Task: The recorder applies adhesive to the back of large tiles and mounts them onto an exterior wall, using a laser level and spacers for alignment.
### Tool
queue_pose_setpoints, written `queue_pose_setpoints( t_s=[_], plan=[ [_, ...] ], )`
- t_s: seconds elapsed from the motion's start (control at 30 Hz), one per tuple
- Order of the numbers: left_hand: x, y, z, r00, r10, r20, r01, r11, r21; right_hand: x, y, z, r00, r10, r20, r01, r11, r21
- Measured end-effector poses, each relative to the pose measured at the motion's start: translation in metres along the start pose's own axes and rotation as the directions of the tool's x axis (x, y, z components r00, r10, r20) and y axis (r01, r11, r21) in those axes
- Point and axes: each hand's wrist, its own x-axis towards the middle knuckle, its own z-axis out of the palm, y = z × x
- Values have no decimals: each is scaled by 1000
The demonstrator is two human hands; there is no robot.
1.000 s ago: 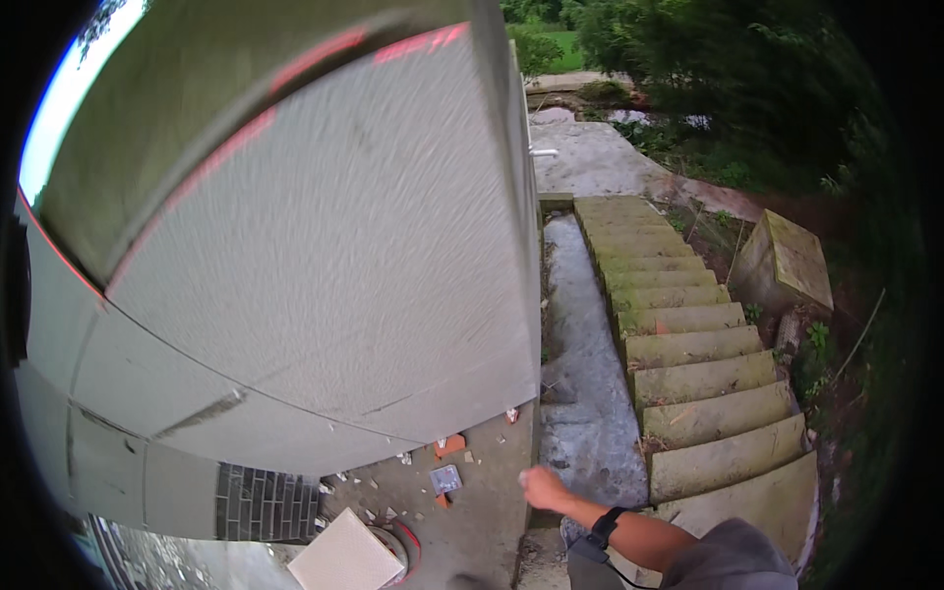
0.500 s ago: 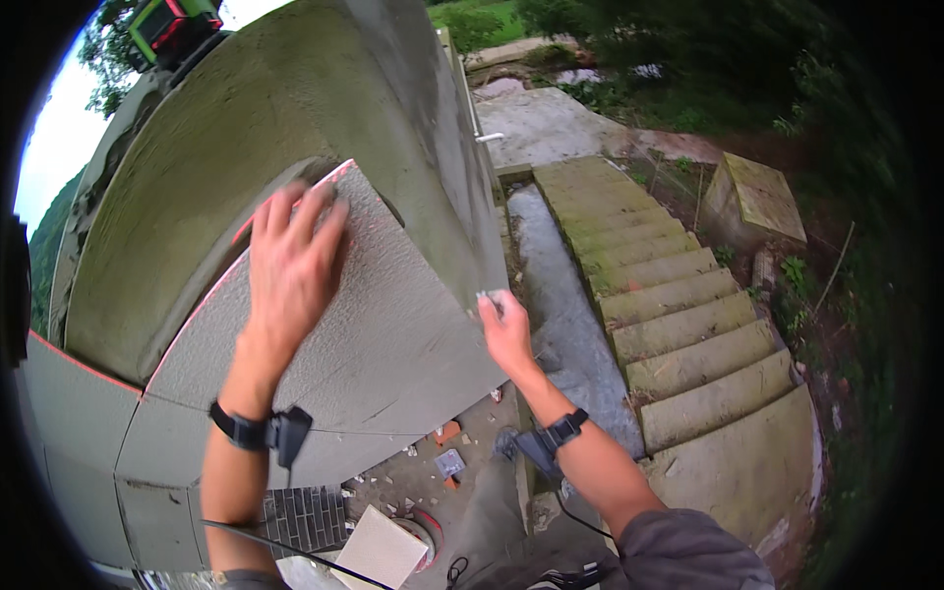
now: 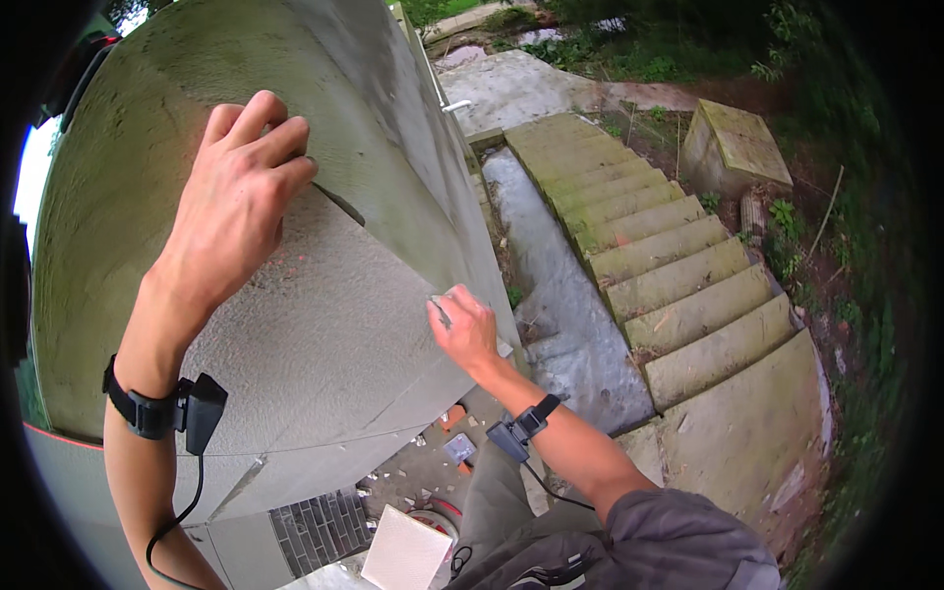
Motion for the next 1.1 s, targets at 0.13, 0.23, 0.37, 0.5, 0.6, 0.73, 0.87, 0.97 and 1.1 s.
queue_pose_setpoints(
  t_s=[0.13,0.23,0.37,0.5,0.6,0.73,0.87,0.97,1.1],
  plan=[
    [2,-1,-1,998,15,56,-16,1000,14,-1,-2,6,994,-110,-22,108,992,-61],
    [1,-3,-2,997,20,74,-21,1000,10,-1,-3,7,985,-168,-30,165,982,-95],
    [1,-3,-2,996,21,86,-25,999,44,1,-4,9,979,-199,-44,194,976,-103],
    [0,-2,-3,996,6,93,-10,999,50,3,-2,10,965,-257,-44,251,961,-115],
    [0,-3,-5,995,3,104,-8,999,50,3,-2,10,963,-266,-51,259,959,-117],
    [1,-2,-5,992,14,122,-24,996,80,3,-1,11,960,-278,-35,273,956,-111],
    [1,-1,-5,993,21,114,-32,994,100,5,2,12,951,-306,-33,301,947,-113],
    [1,-2,-7,990,11,139,-26,994,109,6,5,12,955,-295,15,295,950,-106],
    [3,-1,-10,986,11,167,-28,994,101,8,4,14,957,-289,26,290,949,-122]
  ],
)
